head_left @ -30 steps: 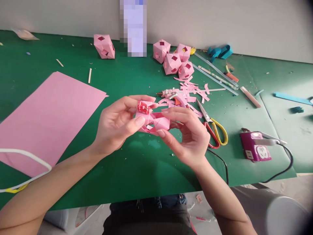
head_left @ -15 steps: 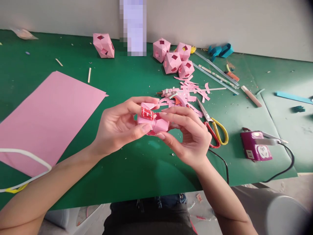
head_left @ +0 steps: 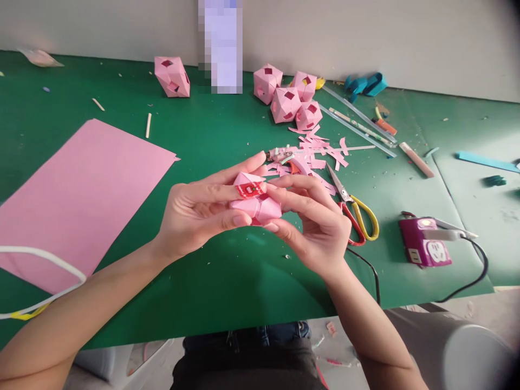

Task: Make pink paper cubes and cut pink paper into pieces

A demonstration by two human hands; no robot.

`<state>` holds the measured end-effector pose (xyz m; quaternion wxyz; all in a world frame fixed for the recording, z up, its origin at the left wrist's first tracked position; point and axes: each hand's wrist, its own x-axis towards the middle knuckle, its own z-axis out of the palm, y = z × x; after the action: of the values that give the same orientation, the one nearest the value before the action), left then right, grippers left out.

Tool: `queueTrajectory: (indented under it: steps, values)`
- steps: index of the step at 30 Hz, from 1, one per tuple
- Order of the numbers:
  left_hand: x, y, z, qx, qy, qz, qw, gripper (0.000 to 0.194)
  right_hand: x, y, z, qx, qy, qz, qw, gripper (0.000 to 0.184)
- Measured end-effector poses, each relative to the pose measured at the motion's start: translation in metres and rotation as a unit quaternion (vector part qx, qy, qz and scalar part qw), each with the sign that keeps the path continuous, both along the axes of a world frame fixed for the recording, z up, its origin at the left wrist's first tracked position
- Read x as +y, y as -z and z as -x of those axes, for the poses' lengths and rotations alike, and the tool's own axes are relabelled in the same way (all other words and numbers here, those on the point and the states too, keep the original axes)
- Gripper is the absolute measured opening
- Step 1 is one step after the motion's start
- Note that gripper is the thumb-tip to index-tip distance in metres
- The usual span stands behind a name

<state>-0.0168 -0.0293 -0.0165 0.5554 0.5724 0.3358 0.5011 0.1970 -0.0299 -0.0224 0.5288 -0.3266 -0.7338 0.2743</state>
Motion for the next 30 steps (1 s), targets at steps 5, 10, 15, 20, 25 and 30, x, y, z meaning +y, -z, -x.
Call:
queueTrajectory:
  steps: [5, 10, 15, 20, 25, 30]
  values:
    - [-0.0001, 0.001, -0.003, 0.001, -0.019, -0.018, 1.0, 0.023, -0.0032, -0.0003, 0.001, 0.017, -0.003, 0.024, 1.0, 0.033]
    - [0.0018, 0.0022, -0.006, -0.041, -0.024, -0.022, 0.999, 0.018, -0.0059, -0.0008, 0.0033, 0.048, 0.006, 0.026, 0.998, 0.029]
    - [0.0022, 0.0004, -0.0063, -0.039, -0.022, -0.032, 0.998, 0.021, -0.0042, 0.0026, 0.0036, 0.026, 0.022, 0.001, 0.999, 0.035]
    - [-0.0011, -0.0007, -0.0037, -0.017, -0.017, -0.043, 0.999, 0.026, -0.0024, 0.0004, 0.0054, 0.01, 0.038, -0.067, 0.997, 0.042]
    - [-0.0003, 0.0021, -0.002, -0.009, -0.007, -0.076, 0.997, 0.03, -0.0012, -0.0023, 0.0071, -0.01, 0.046, -0.101, 0.994, 0.038]
    - [0.0032, 0.0051, -0.0023, -0.008, -0.002, -0.109, 0.994, 0.032, 0.0004, -0.0011, 0.0052, -0.013, 0.022, -0.113, 0.993, 0.04]
